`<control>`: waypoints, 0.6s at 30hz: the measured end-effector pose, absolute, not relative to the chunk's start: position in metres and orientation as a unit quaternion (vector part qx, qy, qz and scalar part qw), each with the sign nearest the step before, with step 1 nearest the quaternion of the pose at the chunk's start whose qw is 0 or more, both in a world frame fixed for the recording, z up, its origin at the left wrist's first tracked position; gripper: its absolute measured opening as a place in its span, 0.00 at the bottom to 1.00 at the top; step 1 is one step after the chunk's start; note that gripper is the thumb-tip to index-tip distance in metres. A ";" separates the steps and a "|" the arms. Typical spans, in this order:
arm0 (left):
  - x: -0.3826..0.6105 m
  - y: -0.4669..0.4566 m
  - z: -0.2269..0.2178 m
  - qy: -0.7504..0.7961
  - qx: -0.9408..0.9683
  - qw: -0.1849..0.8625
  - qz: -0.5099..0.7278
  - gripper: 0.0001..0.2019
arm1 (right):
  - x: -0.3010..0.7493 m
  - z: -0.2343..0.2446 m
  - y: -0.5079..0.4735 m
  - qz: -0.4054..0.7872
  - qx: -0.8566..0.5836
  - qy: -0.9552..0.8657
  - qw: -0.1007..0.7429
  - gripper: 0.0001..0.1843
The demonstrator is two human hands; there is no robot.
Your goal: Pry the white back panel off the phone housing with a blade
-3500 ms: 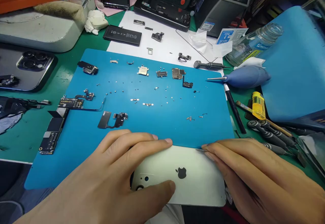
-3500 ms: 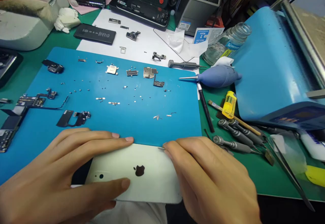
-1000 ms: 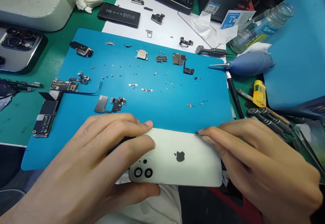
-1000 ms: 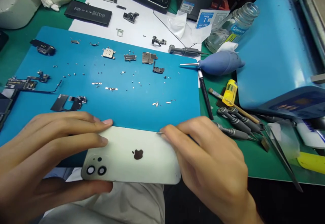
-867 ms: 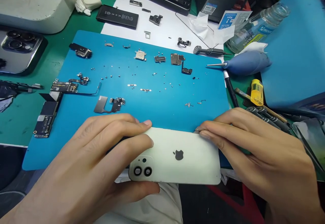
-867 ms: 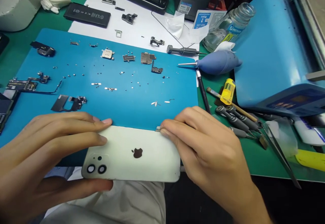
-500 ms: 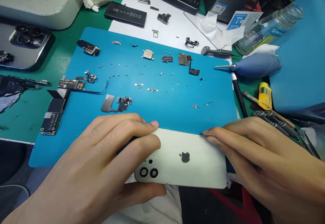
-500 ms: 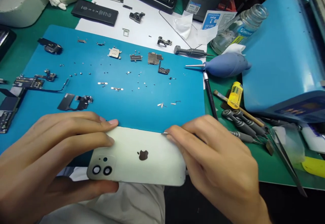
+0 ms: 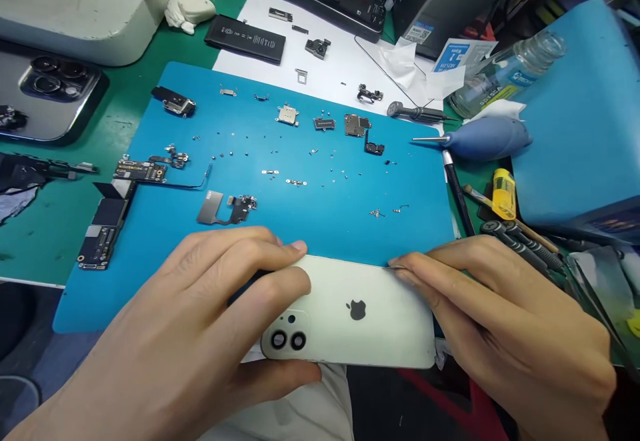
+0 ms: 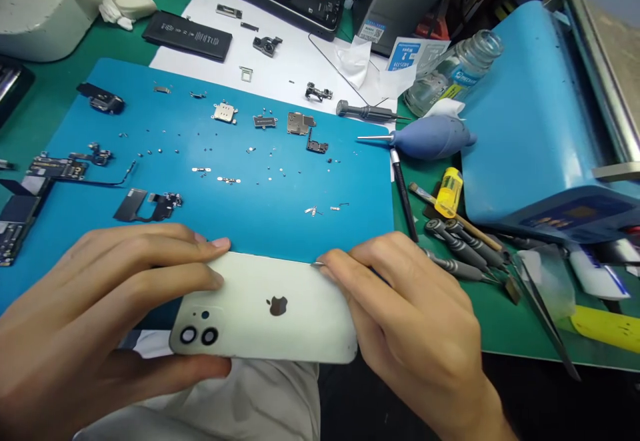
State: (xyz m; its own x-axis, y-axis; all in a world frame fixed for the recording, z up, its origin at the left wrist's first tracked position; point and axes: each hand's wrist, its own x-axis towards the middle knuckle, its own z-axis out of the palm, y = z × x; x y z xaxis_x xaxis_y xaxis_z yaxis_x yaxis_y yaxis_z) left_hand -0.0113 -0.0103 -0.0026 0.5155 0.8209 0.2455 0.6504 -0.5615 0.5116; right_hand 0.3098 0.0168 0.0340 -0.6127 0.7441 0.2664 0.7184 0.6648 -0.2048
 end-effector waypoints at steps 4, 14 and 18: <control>-0.012 -0.011 -0.003 0.433 0.851 0.180 0.235 0.16 | 0.304 0.031 0.022 0.080 -0.429 -0.874 0.213 0.19; -0.013 -0.012 -0.004 0.432 0.854 0.177 0.229 0.17 | 0.306 0.028 0.009 -0.027 -0.417 -0.890 0.185 0.19; -0.014 -0.012 -0.004 0.429 0.857 0.174 0.229 0.17 | 0.300 0.029 0.020 0.077 -0.444 -0.865 0.222 0.13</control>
State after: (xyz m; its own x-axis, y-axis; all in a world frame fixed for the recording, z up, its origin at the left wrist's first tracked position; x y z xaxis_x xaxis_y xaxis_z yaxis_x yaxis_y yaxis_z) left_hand -0.0141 -0.0123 -0.0036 0.5277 0.8140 0.2428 0.6552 -0.5720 0.4935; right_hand 0.3000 0.0197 0.0290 -0.5068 0.8021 0.3158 0.7336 0.5937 -0.3307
